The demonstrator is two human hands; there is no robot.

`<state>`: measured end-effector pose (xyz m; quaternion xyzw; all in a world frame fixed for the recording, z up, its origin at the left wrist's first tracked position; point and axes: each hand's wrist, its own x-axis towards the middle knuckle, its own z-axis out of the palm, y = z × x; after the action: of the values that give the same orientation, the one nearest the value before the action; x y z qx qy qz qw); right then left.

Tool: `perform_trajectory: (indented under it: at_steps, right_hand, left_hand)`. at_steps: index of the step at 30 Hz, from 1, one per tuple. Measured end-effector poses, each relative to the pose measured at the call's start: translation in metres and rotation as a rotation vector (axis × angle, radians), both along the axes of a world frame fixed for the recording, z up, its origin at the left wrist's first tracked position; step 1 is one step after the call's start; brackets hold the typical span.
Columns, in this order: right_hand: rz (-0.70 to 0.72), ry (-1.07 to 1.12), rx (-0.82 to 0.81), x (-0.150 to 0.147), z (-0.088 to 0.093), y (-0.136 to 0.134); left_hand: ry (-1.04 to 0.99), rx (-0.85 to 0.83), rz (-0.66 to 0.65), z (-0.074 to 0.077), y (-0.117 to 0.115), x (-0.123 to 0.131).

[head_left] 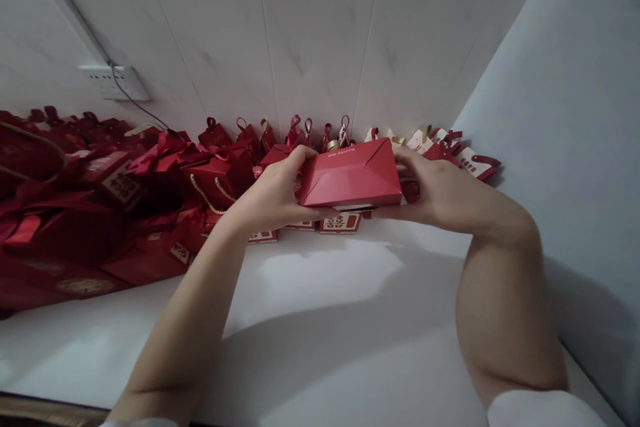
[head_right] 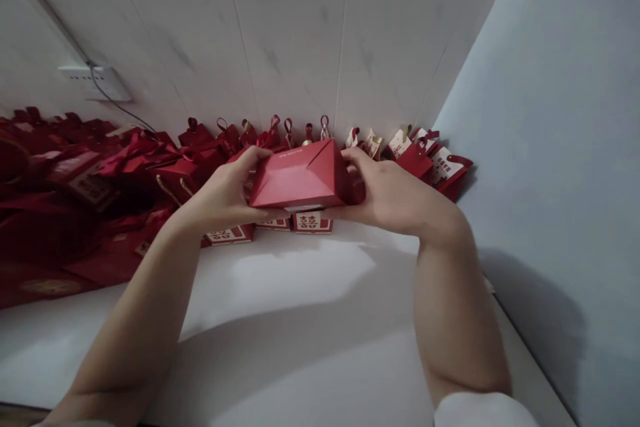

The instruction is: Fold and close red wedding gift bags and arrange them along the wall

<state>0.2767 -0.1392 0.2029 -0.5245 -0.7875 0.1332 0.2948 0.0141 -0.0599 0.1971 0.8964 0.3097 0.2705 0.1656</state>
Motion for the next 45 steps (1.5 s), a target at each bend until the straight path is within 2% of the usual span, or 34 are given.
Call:
perform_trajectory:
  at_steps: [8, 15, 24, 30, 37, 45]
  right_hand:
    - [0.014, -0.076, 0.151, -0.004, 0.007, -0.016]
    - [0.189, -0.104, 0.362, -0.007, 0.014, -0.02]
    - [0.206, -0.1, 0.365, -0.007, 0.013, -0.019]
    - [0.258, 0.049, 0.376, -0.011, 0.012, -0.017]
    - [0.144, 0.158, 0.35, -0.012, 0.006, -0.015]
    - [0.033, -0.054, 0.452, -0.012, 0.01, -0.023]
  left_hand:
    - [0.007, 0.137, -0.078, 0.001, -0.003, 0.001]
    - [-0.136, 0.3, -0.102, -0.004, -0.002, 0.002]
    - [-0.165, 0.339, -0.15, -0.007, 0.002, 0.001]
    - [-0.166, 0.314, -0.189, -0.008, 0.001, 0.003]
    - [-0.154, 0.267, -0.23, -0.006, -0.001, 0.003]
    - [-0.097, 0.224, -0.201, -0.004, -0.006, 0.002]
